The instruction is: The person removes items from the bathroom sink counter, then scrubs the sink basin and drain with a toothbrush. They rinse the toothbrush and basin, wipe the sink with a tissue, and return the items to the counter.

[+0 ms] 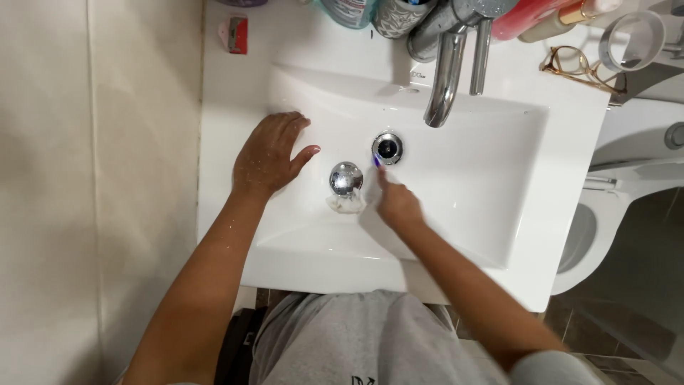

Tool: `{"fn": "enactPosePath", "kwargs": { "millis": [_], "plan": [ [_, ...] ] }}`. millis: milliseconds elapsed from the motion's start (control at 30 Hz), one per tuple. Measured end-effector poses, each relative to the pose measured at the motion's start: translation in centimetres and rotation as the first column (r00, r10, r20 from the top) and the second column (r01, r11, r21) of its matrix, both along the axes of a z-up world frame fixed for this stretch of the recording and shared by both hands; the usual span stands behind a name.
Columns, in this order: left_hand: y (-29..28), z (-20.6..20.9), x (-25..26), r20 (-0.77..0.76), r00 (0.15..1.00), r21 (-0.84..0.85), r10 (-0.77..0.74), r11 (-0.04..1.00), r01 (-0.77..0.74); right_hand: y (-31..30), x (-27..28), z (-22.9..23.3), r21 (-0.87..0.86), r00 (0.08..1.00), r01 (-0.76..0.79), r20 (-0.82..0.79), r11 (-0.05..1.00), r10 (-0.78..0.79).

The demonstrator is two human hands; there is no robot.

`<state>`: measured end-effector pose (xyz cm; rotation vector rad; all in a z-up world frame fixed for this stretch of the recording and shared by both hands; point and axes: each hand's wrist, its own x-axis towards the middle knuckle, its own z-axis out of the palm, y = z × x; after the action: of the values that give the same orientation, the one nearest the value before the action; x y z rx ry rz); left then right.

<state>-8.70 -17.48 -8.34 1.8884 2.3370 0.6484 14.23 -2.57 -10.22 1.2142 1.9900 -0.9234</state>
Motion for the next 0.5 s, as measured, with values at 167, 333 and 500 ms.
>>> {"fn": "enactPosePath", "kwargs": {
  "millis": [167,333,500],
  "plan": [
    [0.0,0.2,-0.1,0.029,0.999,0.047,-0.028,0.999,0.026,4.5,2.3,3.1,0.195,0.876,-0.467,0.235,0.863,0.421],
    [-0.1,-0.1,0.1,0.006,1.000,0.033,-0.007,0.999,0.007,3.6,0.6,-1.2,0.169,0.953,-0.286,0.151,0.943,0.262],
    [0.2,-0.6,0.1,0.015,1.000,0.053,0.007,0.999,-0.008,1.2,-0.6,2.3,0.108,0.999,-0.006,0.054,0.994,0.001]
  ]
}}
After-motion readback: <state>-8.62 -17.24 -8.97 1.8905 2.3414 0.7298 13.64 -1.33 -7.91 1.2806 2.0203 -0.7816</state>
